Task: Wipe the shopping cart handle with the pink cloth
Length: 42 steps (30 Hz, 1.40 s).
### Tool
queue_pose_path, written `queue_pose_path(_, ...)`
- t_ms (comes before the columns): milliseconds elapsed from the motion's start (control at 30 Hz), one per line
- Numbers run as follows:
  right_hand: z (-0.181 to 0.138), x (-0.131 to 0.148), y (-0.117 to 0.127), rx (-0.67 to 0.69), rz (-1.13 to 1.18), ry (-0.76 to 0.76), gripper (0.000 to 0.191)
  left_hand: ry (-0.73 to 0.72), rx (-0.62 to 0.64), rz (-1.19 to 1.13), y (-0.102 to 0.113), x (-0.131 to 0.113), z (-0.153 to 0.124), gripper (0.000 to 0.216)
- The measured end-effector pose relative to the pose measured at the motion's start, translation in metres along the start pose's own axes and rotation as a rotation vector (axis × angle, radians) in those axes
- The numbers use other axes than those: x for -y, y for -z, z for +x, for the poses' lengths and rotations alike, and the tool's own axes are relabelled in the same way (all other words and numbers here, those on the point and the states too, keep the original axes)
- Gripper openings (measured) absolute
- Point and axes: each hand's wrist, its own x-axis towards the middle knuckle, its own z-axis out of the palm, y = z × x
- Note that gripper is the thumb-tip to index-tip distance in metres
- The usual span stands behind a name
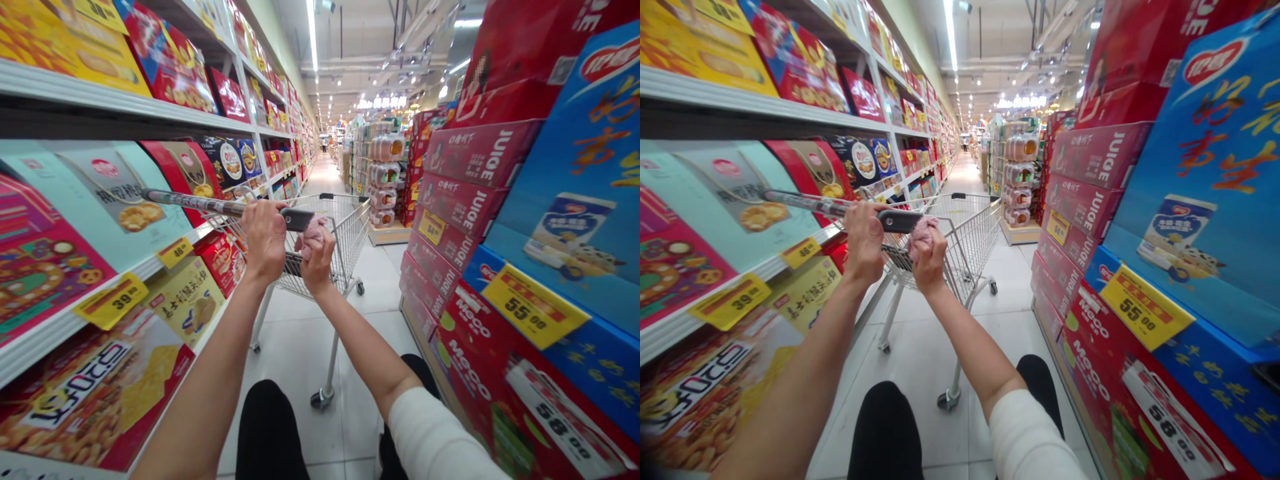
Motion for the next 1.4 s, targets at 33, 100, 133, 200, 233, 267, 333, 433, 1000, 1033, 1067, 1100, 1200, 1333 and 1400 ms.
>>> queue_pose_path(33,-0.004,-0.005,-0.001,-0.02,-0.004,-0.018,0.013,-0.002,0.009,-0.003,-0.001,-0.002,0.0,0.065)
queue_pose_path(100,-0.014,-0.014,-0.003,-0.073,0.0,-0.078,0.016,-0.006,0.019,-0.012,-0.002,-0.005,0.0,0.067)
queue_pose_path(133,-0.018,-0.017,-0.004,-0.101,0.006,-0.116,0.017,-0.008,0.019,-0.018,-0.003,-0.007,0.001,0.067)
queue_pose_path(200,-0.026,-0.02,-0.003,-0.149,0.017,-0.186,0.019,-0.009,0.018,-0.028,-0.006,-0.01,0.002,0.068)
queue_pose_path(233,-0.028,-0.019,-0.001,-0.177,0.023,-0.209,0.02,-0.008,0.018,-0.031,-0.007,-0.012,0.002,0.069)
queue_pose_path(267,-0.03,-0.019,0.002,-0.206,0.028,-0.22,0.02,-0.006,0.018,-0.033,-0.009,-0.015,0.002,0.069)
queue_pose_path(333,-0.028,-0.015,0.011,-0.246,0.043,-0.237,0.017,-0.003,0.025,-0.034,-0.014,-0.021,0.002,0.071)
queue_pose_path(433,-0.011,-0.004,0.025,-0.273,0.077,-0.241,0.014,-0.017,0.038,-0.057,-0.018,-0.037,-0.001,0.072)
queue_pose_path(1000,0.162,0.044,0.134,0.672,-0.41,0.303,0.038,0.137,0.046,0.112,0.012,0.093,0.021,0.079)
queue_pose_path(1033,0.165,0.044,0.131,0.699,-0.426,0.317,0.037,0.145,0.032,0.114,0.007,0.091,0.021,0.077)
queue_pose_path(1067,0.167,0.045,0.127,0.725,-0.442,0.328,0.035,0.155,0.021,0.118,0.002,0.087,0.021,0.072)
queue_pose_path(1100,0.168,0.045,0.122,0.748,-0.457,0.337,0.034,0.163,0.012,0.123,-0.002,0.083,0.021,0.067)
queue_pose_path(1200,0.166,0.046,0.096,0.783,-0.469,0.365,0.033,0.182,0.005,0.136,-0.013,0.07,0.021,0.05)
queue_pose_path(1333,0.157,0.044,0.056,0.776,-0.409,0.422,0.038,0.186,0.007,0.109,-0.022,0.058,0.022,0.038)
queue_pose_path(1400,0.155,0.041,0.044,0.778,-0.378,0.438,0.042,0.177,-0.014,0.087,-0.026,0.052,0.022,0.034)
